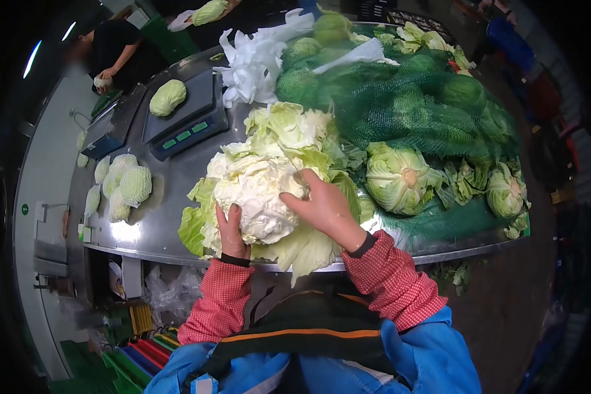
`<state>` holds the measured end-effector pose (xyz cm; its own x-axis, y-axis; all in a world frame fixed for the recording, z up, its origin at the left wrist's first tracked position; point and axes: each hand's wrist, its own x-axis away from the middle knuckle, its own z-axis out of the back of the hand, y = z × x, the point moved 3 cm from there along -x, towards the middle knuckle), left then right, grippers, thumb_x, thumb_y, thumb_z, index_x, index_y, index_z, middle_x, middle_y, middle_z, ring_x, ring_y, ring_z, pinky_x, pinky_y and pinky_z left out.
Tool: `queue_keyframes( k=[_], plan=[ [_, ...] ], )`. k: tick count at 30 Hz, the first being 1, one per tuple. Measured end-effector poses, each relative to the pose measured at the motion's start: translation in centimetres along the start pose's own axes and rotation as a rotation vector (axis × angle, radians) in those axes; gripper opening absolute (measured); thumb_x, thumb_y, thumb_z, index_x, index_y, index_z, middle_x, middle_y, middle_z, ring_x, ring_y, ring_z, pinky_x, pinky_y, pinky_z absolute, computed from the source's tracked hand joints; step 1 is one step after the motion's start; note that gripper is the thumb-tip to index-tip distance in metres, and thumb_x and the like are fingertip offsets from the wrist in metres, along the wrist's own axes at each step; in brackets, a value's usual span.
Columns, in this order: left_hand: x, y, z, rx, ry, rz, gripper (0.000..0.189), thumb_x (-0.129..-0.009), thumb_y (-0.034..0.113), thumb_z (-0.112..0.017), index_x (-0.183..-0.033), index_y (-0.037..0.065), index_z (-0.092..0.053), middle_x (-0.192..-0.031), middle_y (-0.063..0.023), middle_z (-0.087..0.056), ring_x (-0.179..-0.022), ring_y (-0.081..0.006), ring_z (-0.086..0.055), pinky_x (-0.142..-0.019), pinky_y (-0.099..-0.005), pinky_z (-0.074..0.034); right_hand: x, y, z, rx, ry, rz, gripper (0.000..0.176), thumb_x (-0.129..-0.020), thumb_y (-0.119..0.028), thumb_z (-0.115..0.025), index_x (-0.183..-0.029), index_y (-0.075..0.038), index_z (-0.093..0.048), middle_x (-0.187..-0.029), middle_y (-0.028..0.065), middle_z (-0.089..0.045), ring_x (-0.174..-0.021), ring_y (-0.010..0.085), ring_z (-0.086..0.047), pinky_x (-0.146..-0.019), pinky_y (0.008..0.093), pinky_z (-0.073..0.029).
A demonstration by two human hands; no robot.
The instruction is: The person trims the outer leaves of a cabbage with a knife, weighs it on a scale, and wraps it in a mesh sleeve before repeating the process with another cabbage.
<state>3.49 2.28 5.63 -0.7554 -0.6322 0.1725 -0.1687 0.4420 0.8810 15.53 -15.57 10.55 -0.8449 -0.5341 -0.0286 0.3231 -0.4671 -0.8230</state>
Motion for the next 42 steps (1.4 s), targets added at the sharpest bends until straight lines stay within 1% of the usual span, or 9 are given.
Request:
queue_keyframes(
  k=[5, 8, 14, 20, 23, 26, 30, 37, 42],
  plan=[
    [-0.4, -1.2, 0.0, 0.034, -0.052, 0.035, 0.073, -0.091, 0.021, -0.064, -0.15, 0.007, -0.024, -0.14, -0.0148, -0.046, -0.124, -0.0277, -0.05, -0.103, -0.0387, -0.044, 0.2, 1.5, 0.2, 0.089, -0.085, -0.111, 0.048, -0.079, -0.041, -0.072, -0.113, -0.009, -0.061, -0.094, 0.0169, -0.069, -0.083, 0.0329, -0.067, -0.071, 0.0404, -0.051],
    [-0.7, -1.2, 0.0, 0.067, -0.138, 0.082, 0.07, -0.093, 0.024, -0.062, -0.149, 0.007, -0.025, -0.14, -0.0155, -0.046, -0.124, -0.029, -0.052, -0.102, -0.0399, -0.046, -0.2, 1.8, 1.4, -0.054, 0.067, 0.117, 0.048, -0.077, -0.043, -0.074, -0.108, -0.009, -0.061, -0.1, 0.0137, -0.065, -0.086, 0.0314, -0.065, -0.072, 0.0395, -0.05],
    [-1.4, -2.4, 0.2, 0.133, -0.225, 0.222, 0.065, -0.095, 0.031, -0.057, -0.148, 0.007, -0.028, -0.138, -0.0155, -0.049, -0.124, -0.0291, -0.053, -0.102, -0.0414, -0.047, -1.4, 0.2, 2.6, 0.059, -0.104, 0.323, 0.045, -0.077, -0.041, -0.074, -0.104, -0.009, -0.06, -0.096, 0.0104, -0.057, -0.084, 0.0313, -0.063, -0.073, 0.0383, -0.05],
    [-2.2, -3.5, 1.1, 0.229, -0.205, 0.305, 0.062, -0.096, 0.032, -0.056, -0.146, 0.007, -0.031, -0.137, -0.0152, -0.049, -0.123, -0.0287, -0.054, -0.101, -0.0412, -0.047, -1.8, 4.1, 1.7, -0.274, -0.281, 0.188, 0.038, -0.079, -0.037, -0.073, -0.097, -0.006, -0.06, -0.094, 0.0112, -0.055, -0.078, 0.0306, -0.06, -0.07, 0.0366, -0.047],
    [-2.2, -2.8, 0.7, 0.157, -0.175, 0.267, 0.061, -0.096, 0.029, -0.057, -0.146, 0.007, -0.031, -0.137, -0.0155, -0.049, -0.121, -0.0284, -0.055, -0.099, -0.0403, -0.048, -1.6, 1.6, 3.2, -0.14, -0.256, 0.109, 0.032, -0.08, -0.027, -0.073, -0.1, -0.005, -0.059, -0.087, 0.0097, -0.055, -0.074, 0.0258, -0.058, -0.071, 0.0326, -0.047],
    [-2.1, -1.6, -0.9, 0.062, -0.206, 0.225, 0.06, -0.095, 0.026, -0.058, -0.145, 0.007, -0.031, -0.137, -0.0158, -0.05, -0.12, -0.0278, -0.056, -0.098, -0.0396, -0.049, -1.0, -1.0, 2.5, 0.124, -0.145, 0.358, 0.03, -0.08, -0.025, -0.072, -0.099, -0.006, -0.059, -0.082, 0.0092, -0.058, -0.075, 0.0263, -0.06, -0.07, 0.0335, -0.047],
    [-2.2, -1.4, -1.1, 0.013, -0.241, 0.215, 0.061, -0.095, 0.023, -0.059, -0.146, 0.006, -0.031, -0.137, -0.0158, -0.05, -0.119, -0.0272, -0.056, -0.098, -0.0398, -0.049, -2.0, 1.3, 2.6, -0.047, -0.306, 0.26, 0.03, -0.08, -0.027, -0.069, -0.102, -0.009, -0.058, -0.088, 0.0122, -0.066, -0.081, 0.0332, -0.065, -0.07, 0.0383, -0.05],
    [-2.7, -3.4, 0.1, 0.215, -0.238, 0.332, 0.065, -0.098, 0.042, -0.051, -0.148, 0.006, -0.031, -0.143, -0.0151, -0.047, -0.127, -0.0296, -0.051, -0.106, -0.0435, -0.043, -2.3, 5.8, 5.0, -0.342, -0.025, 0.008, 0.021, -0.084, -0.016, -0.068, -0.098, -0.004, -0.059, -0.082, 0.0078, -0.064, -0.073, 0.0146, -0.06, -0.067, 0.0309, -0.049],
    [-2.0, -2.4, -1.4, 0.399, -0.217, 0.371, 0.071, -0.099, 0.056, -0.041, -0.149, 0.008, -0.032, -0.147, -0.0149, -0.044, -0.133, -0.0325, -0.046, -0.111, -0.0486, -0.039, -2.4, 3.9, 5.4, -0.196, 0.01, -0.044, 0.046, -0.084, -0.032, -0.072, -0.115, -0.004, -0.056, -0.094, 0.0144, -0.065, -0.085, 0.0267, -0.064, -0.077, 0.0358, -0.05]
  ],
)
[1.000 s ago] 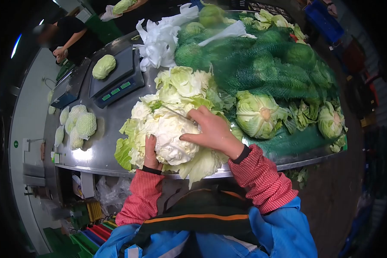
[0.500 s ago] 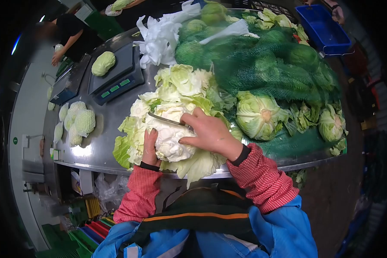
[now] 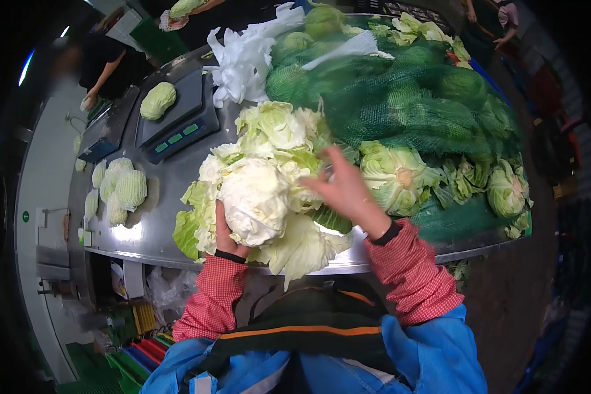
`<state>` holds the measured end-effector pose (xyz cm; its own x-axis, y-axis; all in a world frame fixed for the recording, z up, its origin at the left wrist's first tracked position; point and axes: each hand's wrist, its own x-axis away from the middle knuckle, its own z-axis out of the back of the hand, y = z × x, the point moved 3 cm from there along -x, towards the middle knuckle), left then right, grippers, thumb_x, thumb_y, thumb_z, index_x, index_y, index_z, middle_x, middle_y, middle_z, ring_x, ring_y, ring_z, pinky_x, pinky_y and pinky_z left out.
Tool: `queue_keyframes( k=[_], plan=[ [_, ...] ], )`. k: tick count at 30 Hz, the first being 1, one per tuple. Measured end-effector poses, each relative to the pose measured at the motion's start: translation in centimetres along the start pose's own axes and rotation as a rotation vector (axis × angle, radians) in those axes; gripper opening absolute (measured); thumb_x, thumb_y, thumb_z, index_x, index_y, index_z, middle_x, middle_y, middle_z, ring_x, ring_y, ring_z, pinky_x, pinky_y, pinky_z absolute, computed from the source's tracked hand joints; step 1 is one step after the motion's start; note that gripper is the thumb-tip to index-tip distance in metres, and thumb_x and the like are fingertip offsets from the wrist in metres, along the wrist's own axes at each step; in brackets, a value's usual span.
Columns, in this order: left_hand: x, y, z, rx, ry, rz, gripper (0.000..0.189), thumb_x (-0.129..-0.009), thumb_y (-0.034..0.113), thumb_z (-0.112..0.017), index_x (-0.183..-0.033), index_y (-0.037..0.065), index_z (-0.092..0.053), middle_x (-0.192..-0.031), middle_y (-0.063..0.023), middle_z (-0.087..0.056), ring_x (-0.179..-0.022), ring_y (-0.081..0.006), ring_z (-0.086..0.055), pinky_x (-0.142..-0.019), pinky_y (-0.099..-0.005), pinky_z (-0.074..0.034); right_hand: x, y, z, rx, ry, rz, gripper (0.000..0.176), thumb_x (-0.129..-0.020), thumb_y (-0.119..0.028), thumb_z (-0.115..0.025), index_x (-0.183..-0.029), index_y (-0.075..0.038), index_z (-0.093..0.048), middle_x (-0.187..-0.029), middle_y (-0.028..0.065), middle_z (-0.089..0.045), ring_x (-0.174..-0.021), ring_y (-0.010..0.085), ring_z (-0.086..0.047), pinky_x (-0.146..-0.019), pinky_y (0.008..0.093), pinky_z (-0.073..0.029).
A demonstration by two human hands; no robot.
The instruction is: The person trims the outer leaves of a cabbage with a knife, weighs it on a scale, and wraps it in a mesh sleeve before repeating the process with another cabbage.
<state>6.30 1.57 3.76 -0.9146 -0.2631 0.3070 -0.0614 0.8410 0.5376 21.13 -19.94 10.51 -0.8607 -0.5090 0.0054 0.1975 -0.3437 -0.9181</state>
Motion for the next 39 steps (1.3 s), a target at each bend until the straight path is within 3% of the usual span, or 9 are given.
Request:
queue_keyframes(
  k=[6, 9, 13, 19, 23, 26, 28, 35, 39],
  plan=[
    [0.0, -0.4, -4.0, 0.089, -0.373, 0.203, 0.076, -0.098, 0.064, -0.028, -0.15, 0.008, -0.031, -0.147, -0.0142, -0.045, -0.129, -0.0344, -0.049, -0.111, -0.0469, -0.039, 0.7, -3.2, -3.8, -0.141, -0.129, 0.194, 0.066, -0.08, -0.05, -0.074, -0.122, -0.003, -0.054, -0.105, 0.0216, -0.066, -0.099, 0.0358, -0.066, -0.084, 0.0414, -0.05],
    [-0.5, 0.5, -3.7, -0.11, -0.144, 0.09, 0.066, -0.097, 0.059, -0.038, -0.147, 0.017, -0.038, -0.141, -0.012, -0.051, -0.125, -0.0345, -0.052, -0.108, -0.0473, -0.04, 1.6, -5.4, -3.8, -0.015, -0.282, 0.03, 0.053, -0.083, -0.043, -0.072, -0.113, -0.003, -0.057, -0.098, 0.0186, -0.068, -0.092, 0.0341, -0.068, -0.08, 0.0398, -0.051],
    [0.5, -0.1, -6.0, -2.067, -0.132, -0.741, 0.062, -0.086, 0.047, -0.059, -0.14, 0.017, -0.049, -0.14, -0.013, -0.051, -0.132, -0.0335, -0.044, -0.112, -0.0465, -0.031, 2.2, -3.7, -4.9, -0.098, -0.211, 0.261, 0.023, -0.085, -0.019, -0.066, -0.104, -0.005, -0.063, -0.079, 0.0049, -0.062, -0.071, 0.0147, -0.058, -0.067, 0.0291, -0.048],
    [1.4, -0.7, -3.9, -2.352, -0.093, -0.951, 0.061, -0.089, 0.046, -0.055, -0.143, 0.018, -0.046, -0.146, -0.0104, -0.044, -0.136, -0.0328, -0.039, -0.112, -0.0532, -0.028, -1.7, 2.6, 0.2, 0.49, 0.08, 0.025, 0.035, -0.085, -0.026, -0.069, -0.11, -0.004, -0.06, -0.092, 0.0198, -0.068, -0.088, 0.0335, -0.068, -0.076, 0.0395, -0.053],
    [1.3, -0.6, -6.6, -2.439, 0.016, -0.867, 0.064, -0.09, 0.048, -0.055, -0.145, 0.019, -0.043, -0.149, -0.009, -0.042, -0.137, -0.0338, -0.036, -0.114, -0.0532, -0.025, 0.1, -2.5, -1.4, 0.235, -0.02, 0.135, 0.062, -0.083, -0.043, -0.073, -0.125, -0.002, -0.056, -0.113, 0.0226, -0.065, -0.103, 0.0359, -0.064, -0.086, 0.0438, -0.051],
    [0.9, -0.9, -6.3, -2.119, -0.022, -0.873, 0.065, -0.09, 0.05, -0.055, -0.146, 0.019, -0.042, -0.15, -0.008, -0.041, -0.14, -0.032, -0.032, -0.117, -0.0517, -0.019, -0.8, -0.2, -4.2, -0.139, -0.207, 0.05, 0.069, -0.083, -0.046, -0.073, -0.128, 0.003, -0.052, -0.114, 0.0187, -0.066, -0.104, 0.0315, -0.064, -0.09, 0.0423, -0.049],
    [0.0, 0.2, -6.4, -1.674, -0.161, -0.527, 0.067, -0.09, 0.051, -0.055, -0.147, 0.019, -0.04, -0.15, -0.0075, -0.041, -0.142, -0.03, -0.03, -0.118, -0.0502, -0.016, -1.2, -0.4, -3.8, -0.312, -0.227, -0.015, 0.057, -0.084, -0.037, -0.075, -0.118, 0.003, -0.053, -0.09, 0.0097, -0.066, -0.074, 0.0188, -0.063, -0.066, 0.0338, -0.051],
    [0.1, -1.0, -4.8, -2.301, -0.065, -0.686, 0.065, -0.094, 0.048, -0.049, -0.15, 0.018, -0.034, -0.151, -0.0083, -0.039, -0.141, -0.0279, -0.032, -0.119, -0.0477, -0.02, 1.5, -3.3, -3.3, -0.976, -0.507, -0.406, 0.028, -0.087, -0.011, -0.072, -0.106, -0.005, -0.052, -0.067, 0.0002, -0.052, -0.046, 0.0051, -0.047, -0.041, 0.0234, -0.04],
    [-0.8, -1.5, -3.1, 0.266, -0.171, -0.029, 0.059, -0.102, 0.048, -0.031, -0.151, 0.016, -0.027, -0.155, -0.0104, -0.033, -0.141, -0.0297, -0.035, -0.117, -0.0515, -0.028, 1.3, -8.4, 0.0, -1.2, -0.434, -0.136, 0.033, -0.087, -0.009, -0.071, -0.113, -0.007, -0.051, -0.069, 0.0003, -0.055, -0.045, 0.0053, -0.047, -0.039, 0.0232, -0.042]
  ],
)
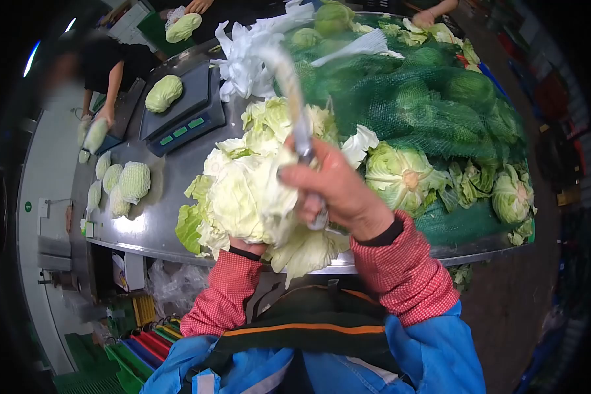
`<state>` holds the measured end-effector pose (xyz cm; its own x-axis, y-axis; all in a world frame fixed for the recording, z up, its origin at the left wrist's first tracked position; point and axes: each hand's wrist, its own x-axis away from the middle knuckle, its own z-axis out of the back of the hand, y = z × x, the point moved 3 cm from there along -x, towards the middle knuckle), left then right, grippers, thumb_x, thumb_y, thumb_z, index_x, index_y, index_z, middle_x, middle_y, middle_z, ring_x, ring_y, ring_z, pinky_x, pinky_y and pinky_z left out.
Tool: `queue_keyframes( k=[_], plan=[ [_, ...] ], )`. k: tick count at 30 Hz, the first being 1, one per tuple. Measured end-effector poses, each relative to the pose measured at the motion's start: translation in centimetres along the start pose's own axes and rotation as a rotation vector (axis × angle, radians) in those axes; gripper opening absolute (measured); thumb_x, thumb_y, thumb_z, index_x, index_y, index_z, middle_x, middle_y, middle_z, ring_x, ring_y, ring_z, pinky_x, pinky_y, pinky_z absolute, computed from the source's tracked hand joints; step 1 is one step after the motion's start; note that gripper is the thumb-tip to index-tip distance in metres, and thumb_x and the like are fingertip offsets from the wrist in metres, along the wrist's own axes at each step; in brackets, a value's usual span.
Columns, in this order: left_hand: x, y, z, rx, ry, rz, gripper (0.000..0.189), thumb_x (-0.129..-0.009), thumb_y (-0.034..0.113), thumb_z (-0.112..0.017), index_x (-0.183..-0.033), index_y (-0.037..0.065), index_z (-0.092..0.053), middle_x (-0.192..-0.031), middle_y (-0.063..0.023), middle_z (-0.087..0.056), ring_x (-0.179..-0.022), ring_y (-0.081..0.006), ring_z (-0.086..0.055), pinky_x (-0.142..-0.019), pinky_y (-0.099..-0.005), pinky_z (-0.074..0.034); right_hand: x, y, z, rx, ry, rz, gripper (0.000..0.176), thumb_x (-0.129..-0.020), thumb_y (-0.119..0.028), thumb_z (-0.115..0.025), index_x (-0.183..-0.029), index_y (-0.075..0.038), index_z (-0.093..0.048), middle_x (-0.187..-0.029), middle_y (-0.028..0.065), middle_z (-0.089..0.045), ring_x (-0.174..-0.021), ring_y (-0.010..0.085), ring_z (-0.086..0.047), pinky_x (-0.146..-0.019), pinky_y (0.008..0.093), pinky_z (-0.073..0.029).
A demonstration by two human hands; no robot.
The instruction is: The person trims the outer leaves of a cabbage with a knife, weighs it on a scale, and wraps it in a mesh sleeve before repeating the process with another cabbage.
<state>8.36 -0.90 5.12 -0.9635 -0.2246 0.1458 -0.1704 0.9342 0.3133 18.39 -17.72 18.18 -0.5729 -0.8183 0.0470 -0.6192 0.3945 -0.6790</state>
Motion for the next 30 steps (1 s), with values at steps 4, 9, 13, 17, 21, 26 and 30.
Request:
queue_keyframes(
  k=[4, 9, 13, 17, 21, 26, 30],
  plan=[
    [0.4, 0.3, 1.3, 0.063, -0.006, -0.058, 0.062, -0.101, 0.052, -0.032, -0.151, 0.015, -0.029, -0.154, -0.01, -0.036, -0.141, -0.0318, -0.035, -0.117, -0.0537, -0.027, -1.6, -4.9, 1.2, 0.215, 0.14, 0.291, 0.035, -0.09, -0.02, -0.069, -0.116, -0.007, -0.051, -0.074, 0.0019, -0.06, -0.045, 0.0068, -0.049, -0.04, 0.0213, -0.042],
    [0.5, 1.3, -1.8, 0.073, 0.045, -0.103, 0.065, -0.097, 0.056, -0.04, -0.148, 0.015, -0.037, -0.151, -0.0098, -0.04, -0.139, -0.0322, -0.038, -0.115, -0.053, -0.029, -1.8, 0.7, 2.0, 1.308, 0.336, 0.066, 0.08, -0.076, -0.047, -0.079, -0.137, -0.009, -0.043, -0.109, 0.016, -0.063, -0.093, 0.0283, -0.065, -0.081, 0.0385, -0.051],
    [0.5, 2.2, -2.4, 0.015, 0.108, -0.127, 0.07, -0.094, 0.06, -0.041, -0.148, 0.016, -0.036, -0.151, -0.0094, -0.04, -0.138, -0.0335, -0.039, -0.114, -0.0556, -0.03, -1.5, 5.0, 0.7, 1.391, 0.152, 0.166, 0.075, -0.079, -0.042, -0.077, -0.138, -0.009, -0.046, -0.114, 0.016, -0.064, -0.096, 0.0272, -0.065, -0.082, 0.0388, -0.051],
    [0.9, 3.8, -3.1, -0.112, 0.097, -0.121, 0.075, -0.091, 0.068, -0.039, -0.149, 0.02, -0.036, -0.152, -0.0095, -0.039, -0.138, -0.0354, -0.038, -0.113, -0.0614, -0.028, -1.8, 6.4, 6.1, 0.963, 0.379, 0.035, 0.064, -0.084, -0.035, -0.074, -0.135, -0.007, -0.048, -0.105, 0.0109, -0.064, -0.085, 0.0161, -0.061, -0.077, 0.0305, -0.049],
    [0.9, 5.0, -4.2, -0.389, 0.063, -0.359, 0.073, -0.097, 0.061, -0.04, -0.152, 0.015, -0.027, -0.152, -0.0123, -0.035, -0.138, -0.0331, -0.038, -0.113, -0.052, -0.034, -1.8, 3.8, 1.5, 0.82, 0.247, 0.185, 0.063, -0.086, -0.033, -0.073, -0.138, -0.008, -0.046, -0.09, 0.0087, -0.065, -0.08, 0.0156, -0.06, -0.075, 0.0293, -0.048],
    [3.4, 6.4, -4.6, -0.899, 0.104, -0.402, 0.08, -0.097, 0.061, -0.042, -0.155, 0.016, -0.01, -0.155, -0.0123, -0.026, -0.137, -0.0295, -0.038, -0.11, -0.049, -0.038, -2.4, 3.0, 2.3, 0.731, 0.097, 0.127, 0.067, -0.09, -0.031, -0.068, -0.145, -0.007, -0.037, -0.087, 0.0109, -0.066, -0.06, 0.012, -0.058, -0.056, 0.0248, -0.046],
    [2.0, 7.3, -2.2, -0.616, 0.173, -0.151, 0.08, -0.096, 0.061, -0.046, -0.153, 0.01, -0.022, -0.151, -0.015, -0.037, -0.134, -0.0296, -0.044, -0.109, -0.0465, -0.04, -3.0, 6.3, 4.1, 0.183, 0.062, 0.023, 0.059, -0.098, -0.025, -0.056, -0.15, -0.012, -0.03, -0.074, 0.0087, -0.063, -0.045, 0.0063, -0.048, -0.041, 0.0204, -0.036]
  ],
)
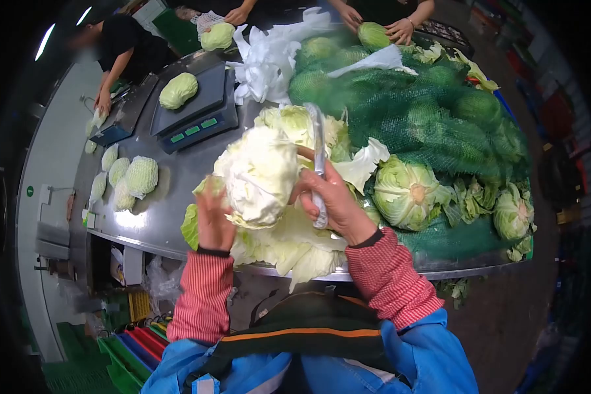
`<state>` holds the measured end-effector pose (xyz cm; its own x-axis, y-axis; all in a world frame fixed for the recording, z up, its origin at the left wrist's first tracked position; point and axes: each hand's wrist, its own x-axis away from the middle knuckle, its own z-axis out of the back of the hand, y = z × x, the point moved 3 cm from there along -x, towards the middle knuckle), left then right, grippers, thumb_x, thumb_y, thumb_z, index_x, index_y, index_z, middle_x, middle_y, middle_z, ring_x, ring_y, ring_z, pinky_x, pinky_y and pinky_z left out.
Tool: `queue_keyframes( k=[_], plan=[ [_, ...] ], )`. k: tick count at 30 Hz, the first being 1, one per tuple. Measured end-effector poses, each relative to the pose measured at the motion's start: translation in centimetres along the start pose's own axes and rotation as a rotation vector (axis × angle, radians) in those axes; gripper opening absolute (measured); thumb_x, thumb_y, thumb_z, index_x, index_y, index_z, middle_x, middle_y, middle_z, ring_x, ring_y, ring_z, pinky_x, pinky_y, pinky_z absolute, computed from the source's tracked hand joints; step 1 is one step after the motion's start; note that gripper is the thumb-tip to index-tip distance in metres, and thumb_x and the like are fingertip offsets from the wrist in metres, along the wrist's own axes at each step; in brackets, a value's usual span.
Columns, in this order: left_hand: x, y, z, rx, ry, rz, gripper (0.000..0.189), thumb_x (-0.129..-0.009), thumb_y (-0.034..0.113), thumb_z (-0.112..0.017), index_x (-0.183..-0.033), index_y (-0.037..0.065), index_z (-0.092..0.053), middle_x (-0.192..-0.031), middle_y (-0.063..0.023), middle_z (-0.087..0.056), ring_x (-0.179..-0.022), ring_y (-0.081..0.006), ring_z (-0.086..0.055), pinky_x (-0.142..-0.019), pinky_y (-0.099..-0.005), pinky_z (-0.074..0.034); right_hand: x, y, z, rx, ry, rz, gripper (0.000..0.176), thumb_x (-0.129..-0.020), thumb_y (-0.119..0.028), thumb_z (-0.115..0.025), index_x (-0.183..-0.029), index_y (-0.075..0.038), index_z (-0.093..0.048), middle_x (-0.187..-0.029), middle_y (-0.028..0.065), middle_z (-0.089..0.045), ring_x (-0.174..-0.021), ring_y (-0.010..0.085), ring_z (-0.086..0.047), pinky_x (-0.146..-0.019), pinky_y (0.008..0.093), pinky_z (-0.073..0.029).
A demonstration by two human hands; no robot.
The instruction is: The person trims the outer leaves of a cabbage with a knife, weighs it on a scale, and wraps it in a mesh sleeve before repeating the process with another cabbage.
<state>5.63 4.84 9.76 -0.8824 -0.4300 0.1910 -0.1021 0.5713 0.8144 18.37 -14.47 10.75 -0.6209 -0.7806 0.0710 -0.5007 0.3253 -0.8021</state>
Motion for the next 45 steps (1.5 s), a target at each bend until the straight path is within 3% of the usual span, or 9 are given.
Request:
queue_keyframes(
  k=[3, 8, 10, 13, 14, 17, 22, 29, 45],
  plan=[
    [-1.7, -4.5, 1.2, 0.13, -0.049, 0.13, 0.066, -0.098, 0.045, -0.054, -0.148, 0.005, -0.033, -0.147, -0.0128, -0.045, -0.132, -0.025, -0.047, -0.11, -0.0391, -0.039, -1.0, 1.8, -0.2, 0.184, 0.013, -0.078, 0.05, -0.101, -0.028, -0.051, -0.146, -0.011, -0.037, -0.073, 0.0067, -0.062, -0.046, 0.0063, -0.047, -0.041, 0.0211, -0.036],
    [1.5, -5.3, 0.8, -0.285, 0.207, 0.017, 0.066, -0.09, 0.019, -0.066, -0.146, 0.011, -0.03, -0.135, -0.0135, -0.043, -0.118, -0.0255, -0.053, -0.095, -0.0356, -0.049, -0.5, 3.5, 2.5, 0.717, 0.203, -0.017, 0.056, -0.095, -0.037, -0.06, -0.14, -0.006, -0.044, -0.079, 0.0022, -0.06, -0.048, 0.0063, -0.048, -0.041, 0.021, -0.037],
    [2.4, -2.6, -0.3, -0.456, 0.205, -0.075, 0.075, -0.086, 0.02, -0.069, -0.147, 0.013, -0.026, -0.132, -0.0117, -0.036, -0.113, -0.0258, -0.054, -0.089, -0.0347, -0.05, -0.2, 2.6, 3.6, 0.571, 0.188, -0.213, 0.063, -0.095, -0.038, -0.062, -0.143, -0.003, -0.041, -0.097, 0.0051, -0.064, -0.057, 0.0075, -0.056, -0.045, 0.0223, -0.044],
    [2.5, 1.5, -0.1, -0.399, 0.176, -0.175, 0.079, -0.086, 0.034, -0.069, -0.149, 0.017, -0.025, -0.128, -0.0109, -0.04, -0.115, -0.0265, -0.053, -0.09, -0.0374, -0.049, -0.5, 3.3, 4.8, -0.006, 0.053, -0.092, 0.065, -0.096, -0.041, -0.06, -0.145, -0.003, -0.038, -0.119, 0.0081, -0.06, -0.083, 0.0097, -0.062, -0.064, 0.0239, -0.052],
    [2.3, 2.4, -0.2, -0.42, 0.23, -0.144, 0.082, -0.087, 0.046, -0.069, -0.149, 0.014, -0.026, -0.132, -0.0121, -0.044, -0.12, -0.0264, -0.051, -0.095, -0.0386, -0.048, -0.5, 3.1, 4.5, -0.154, 0.012, -0.075, 0.066, -0.097, -0.042, -0.059, -0.145, -0.002, -0.038, -0.128, 0.0088, -0.057, -0.094, 0.0117, -0.063, -0.075, 0.0256, -0.055],
    [-0.1, -0.3, 1.2, 0.015, -0.069, 0.224, 0.08, -0.088, 0.042, -0.07, -0.148, 0.009, -0.03, -0.139, -0.0138, -0.046, -0.127, -0.0245, -0.048, -0.101, -0.0395, -0.045, -1.9, 3.9, 4.8, -0.002, -0.025, -0.166, 0.064, -0.099, -0.041, -0.055, -0.146, -0.002, -0.037, -0.135, 0.0071, -0.052, -0.105, 0.0145, -0.06, -0.086, 0.0303, -0.053],
    [0.9, -5.3, 3.0, -0.083, 0.117, 0.152, 0.065, -0.09, 0.026, -0.069, -0.142, 0.004, -0.037, -0.131, -0.0124, -0.055, -0.118, -0.0251, -0.058, -0.097, -0.0392, -0.05, -0.7, 1.1, 3.4, 1.272, 0.308, 0.17, 0.027, -0.099, -0.029, -0.047, -0.108, -0.004, -0.054, -0.091, 0.0257, -0.063, -0.087, 0.0428, -0.061, -0.076, 0.0473, -0.048],
    [1.7, -7.6, 1.5, -0.051, 0.302, 0.073, 0.056, -0.091, 0.019, -0.069, -0.136, 0.002, -0.043, -0.126, -0.0126, -0.057, -0.111, -0.0232, -0.06, -0.094, -0.0378, -0.051, 5.4, 2.9, 0.6, 1.492, 0.052, 0.163, 0.015, -0.094, -0.019, -0.052, -0.093, -0.005, -0.054, -0.078, 0.0171, -0.064, -0.067, 0.0388, -0.063, -0.061, 0.048, -0.05],
    [2.3, -9.6, -0.8, -0.312, 0.454, -0.058, 0.064, -0.091, 0.023, -0.071, -0.138, -0.004, -0.038, -0.125, -0.0142, -0.056, -0.109, -0.0206, -0.056, -0.094, -0.033, -0.046, 6.6, 4.7, 3.0, 1.803, 0.279, 0.19, 0.006, -0.086, -0.01, -0.055, -0.088, -0.004, -0.052, -0.07, 0.0195, -0.061, -0.058, 0.0344, -0.064, -0.047, 0.042, -0.049]
  ],
)
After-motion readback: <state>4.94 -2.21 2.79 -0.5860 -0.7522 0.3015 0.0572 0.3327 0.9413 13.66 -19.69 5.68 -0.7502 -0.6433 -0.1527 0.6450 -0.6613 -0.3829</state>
